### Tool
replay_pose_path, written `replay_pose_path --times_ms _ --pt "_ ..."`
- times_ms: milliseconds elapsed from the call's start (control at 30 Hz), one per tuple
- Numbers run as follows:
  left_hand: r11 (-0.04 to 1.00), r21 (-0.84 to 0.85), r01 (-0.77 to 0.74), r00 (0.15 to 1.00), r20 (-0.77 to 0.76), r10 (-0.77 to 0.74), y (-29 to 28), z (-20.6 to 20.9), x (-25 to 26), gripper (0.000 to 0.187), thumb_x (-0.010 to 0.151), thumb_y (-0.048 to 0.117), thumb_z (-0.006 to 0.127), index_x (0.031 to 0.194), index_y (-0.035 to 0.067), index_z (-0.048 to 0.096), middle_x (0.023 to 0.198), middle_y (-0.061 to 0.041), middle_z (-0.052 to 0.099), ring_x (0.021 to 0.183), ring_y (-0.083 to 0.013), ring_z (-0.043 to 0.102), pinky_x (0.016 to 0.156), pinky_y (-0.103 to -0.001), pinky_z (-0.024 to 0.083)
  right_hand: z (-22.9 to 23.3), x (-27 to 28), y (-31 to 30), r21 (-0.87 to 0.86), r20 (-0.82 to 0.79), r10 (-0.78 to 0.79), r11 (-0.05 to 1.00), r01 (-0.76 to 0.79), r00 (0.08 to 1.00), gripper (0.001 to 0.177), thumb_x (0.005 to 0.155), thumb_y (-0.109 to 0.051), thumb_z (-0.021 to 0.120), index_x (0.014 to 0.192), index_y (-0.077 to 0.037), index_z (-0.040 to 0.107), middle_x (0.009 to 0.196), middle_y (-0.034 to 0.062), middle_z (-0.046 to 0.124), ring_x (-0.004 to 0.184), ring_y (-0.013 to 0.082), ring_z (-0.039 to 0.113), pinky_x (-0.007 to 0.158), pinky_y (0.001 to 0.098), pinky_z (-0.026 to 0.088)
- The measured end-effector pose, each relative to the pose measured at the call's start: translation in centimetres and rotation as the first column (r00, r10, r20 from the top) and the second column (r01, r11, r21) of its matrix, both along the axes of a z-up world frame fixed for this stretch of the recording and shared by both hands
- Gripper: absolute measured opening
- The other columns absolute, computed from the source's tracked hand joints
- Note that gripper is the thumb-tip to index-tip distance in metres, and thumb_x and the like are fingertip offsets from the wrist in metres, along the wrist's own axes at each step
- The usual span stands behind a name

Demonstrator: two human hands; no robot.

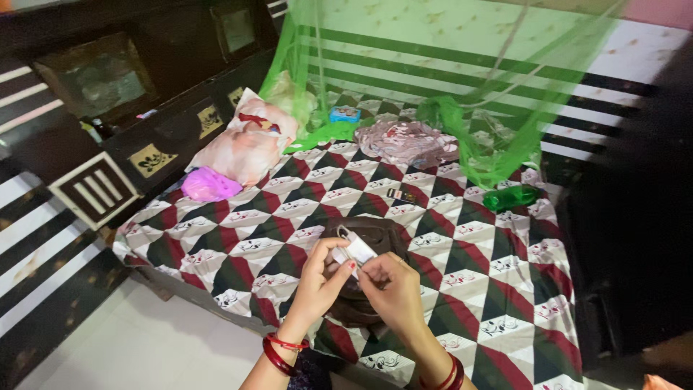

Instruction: The person folds a green garment on the bed and places it into a brown backpack. They open the backpack, take small items from the headboard shelf, unplug a charger from the wall socket, wrap its cable, and place it with the packed items.

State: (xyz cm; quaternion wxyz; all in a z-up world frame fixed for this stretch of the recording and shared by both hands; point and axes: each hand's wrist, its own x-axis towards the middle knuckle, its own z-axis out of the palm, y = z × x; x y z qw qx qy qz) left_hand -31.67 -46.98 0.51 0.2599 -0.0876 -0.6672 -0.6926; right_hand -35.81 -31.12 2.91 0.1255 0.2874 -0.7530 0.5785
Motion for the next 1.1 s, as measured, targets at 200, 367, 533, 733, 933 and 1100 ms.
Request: replay_pose_path --times_ms 200,367,533,733,933,1100 --pt "0.990 -0.138 0.032 0.993 0.120 -0.015 -0.2 -0.6 0.4 0.031 0.091 0.000 0.069 0.121 0.006 0.060 0.117 -0.005 0.057 0.106 -0.0112 0.062 0.088 -0.026 0.054 -1.4 -0.7 0.7 0.178 0.140 0.027 0.983 -0.052 0.990 0.016 0.078 -0.009 0.082 0.077 -0.002 0.067 0.066 0.0064 0.065 0.054 0.0124 0.061 0.051 0.0282 0.049" --pt "0.936 -0.351 0.022 0.986 0.164 0.038 -1.0 -0.4 1.3 0.020 0.091 0.003 0.067 0.111 0.007 0.067 0.113 -0.009 0.056 0.101 -0.0185 0.067 0.084 -0.030 0.057 -2.7 -0.6 0.4 0.182 0.031 0.078 0.980 -0.083 0.996 0.019 0.078 -0.007 0.081 0.078 0.000 0.064 0.071 0.0096 0.064 0.058 0.0203 0.063 0.053 0.0315 0.050" --pt "0.872 -0.486 0.059 0.975 0.214 0.053 -1.4 0.4 2.1 0.019 0.091 0.003 0.065 0.108 0.009 0.068 0.112 -0.011 0.053 0.098 -0.0227 0.069 0.087 -0.031 0.056 -3.2 -0.5 0.1 0.163 -0.009 0.109 0.981 -0.106 0.994 0.015 0.078 -0.005 0.079 0.079 -0.001 0.065 0.074 0.0086 0.066 0.062 0.0207 0.067 0.055 0.0311 0.053" --pt "0.834 -0.551 -0.029 0.998 0.023 0.050 -1.9 0.6 2.4 0.012 0.090 0.006 0.071 0.101 0.008 0.068 0.119 -0.015 0.053 0.100 -0.0304 0.065 0.089 -0.037 0.053 -2.4 -1.4 0.7 0.146 0.081 0.231 0.960 -0.241 0.970 0.013 0.080 -0.005 0.080 0.084 -0.001 0.069 0.077 0.0080 0.070 0.065 0.0176 0.071 0.058 0.0282 0.056" --pt "0.822 -0.569 0.029 0.992 0.116 0.046 -2.5 0.5 2.4 0.012 0.091 0.008 0.069 0.102 0.009 0.069 0.129 -0.015 0.051 0.103 -0.0305 0.066 0.092 -0.037 0.052 -1.9 -1.9 1.1 0.152 0.081 0.315 0.934 -0.324 0.946 0.008 0.082 -0.002 0.076 0.088 -0.001 0.071 0.079 0.0085 0.070 0.068 0.0175 0.071 0.061 0.0282 0.055" --pt "0.786 -0.618 0.014 0.999 0.043 0.017 -2.6 0.7 2.4 0.010 0.093 0.007 0.069 0.103 0.008 0.068 0.129 -0.017 0.050 0.109 -0.0323 0.064 0.093 -0.038 0.052 -2.0 -1.9 0.7 0.184 0.030 0.335 0.924 -0.335 0.942 0.010 0.079 -0.001 0.078 0.086 0.000 0.070 0.078 0.0096 0.069 0.070 0.0188 0.071 0.063 0.0310 0.056"
